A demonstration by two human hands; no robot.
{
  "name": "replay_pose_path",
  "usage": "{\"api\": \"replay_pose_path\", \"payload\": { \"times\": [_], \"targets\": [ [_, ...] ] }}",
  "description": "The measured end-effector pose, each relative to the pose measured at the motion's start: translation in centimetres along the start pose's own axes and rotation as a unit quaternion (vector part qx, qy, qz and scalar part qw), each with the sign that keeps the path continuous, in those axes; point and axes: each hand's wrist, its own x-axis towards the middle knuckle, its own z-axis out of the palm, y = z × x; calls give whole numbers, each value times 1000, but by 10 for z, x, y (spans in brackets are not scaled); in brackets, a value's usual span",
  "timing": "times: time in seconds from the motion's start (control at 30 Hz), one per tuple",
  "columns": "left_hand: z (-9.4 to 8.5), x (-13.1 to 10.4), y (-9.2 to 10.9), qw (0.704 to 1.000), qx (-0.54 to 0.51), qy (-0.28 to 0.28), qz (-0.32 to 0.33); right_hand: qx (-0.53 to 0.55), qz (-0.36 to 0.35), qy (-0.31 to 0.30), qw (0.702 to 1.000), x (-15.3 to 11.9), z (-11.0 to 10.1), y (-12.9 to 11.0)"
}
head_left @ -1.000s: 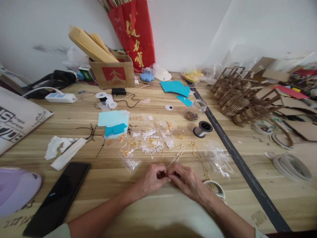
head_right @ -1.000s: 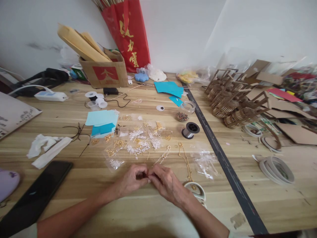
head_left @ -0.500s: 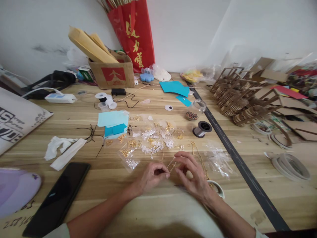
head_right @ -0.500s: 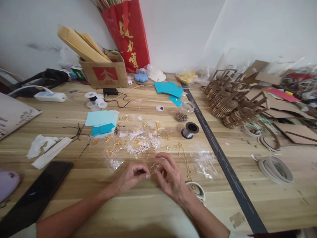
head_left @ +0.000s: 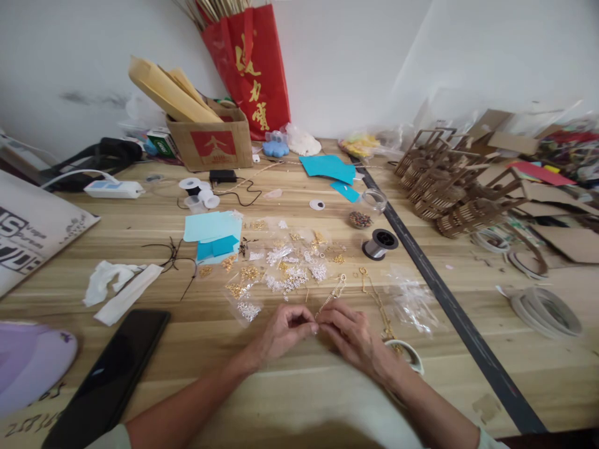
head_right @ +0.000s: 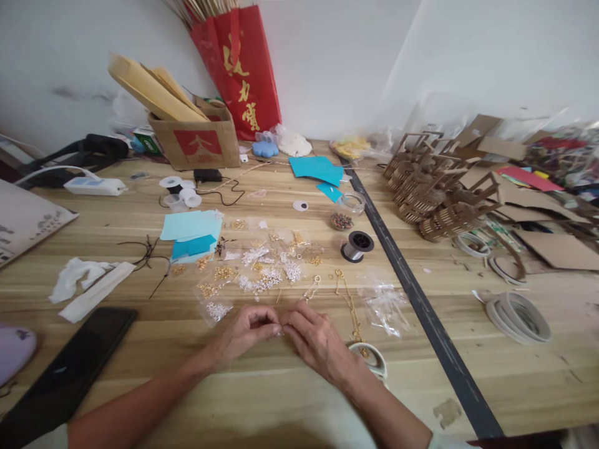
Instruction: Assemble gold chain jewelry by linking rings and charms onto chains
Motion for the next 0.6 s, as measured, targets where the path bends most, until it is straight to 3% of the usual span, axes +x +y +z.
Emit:
{"api": "replay_pose_path", "payload": {
  "times": [0.6],
  "targets": [
    [2, 1, -9, 1000, -21, -16, 3, 77, 43, -11, 996, 2, -3, -6]
  ]
}}
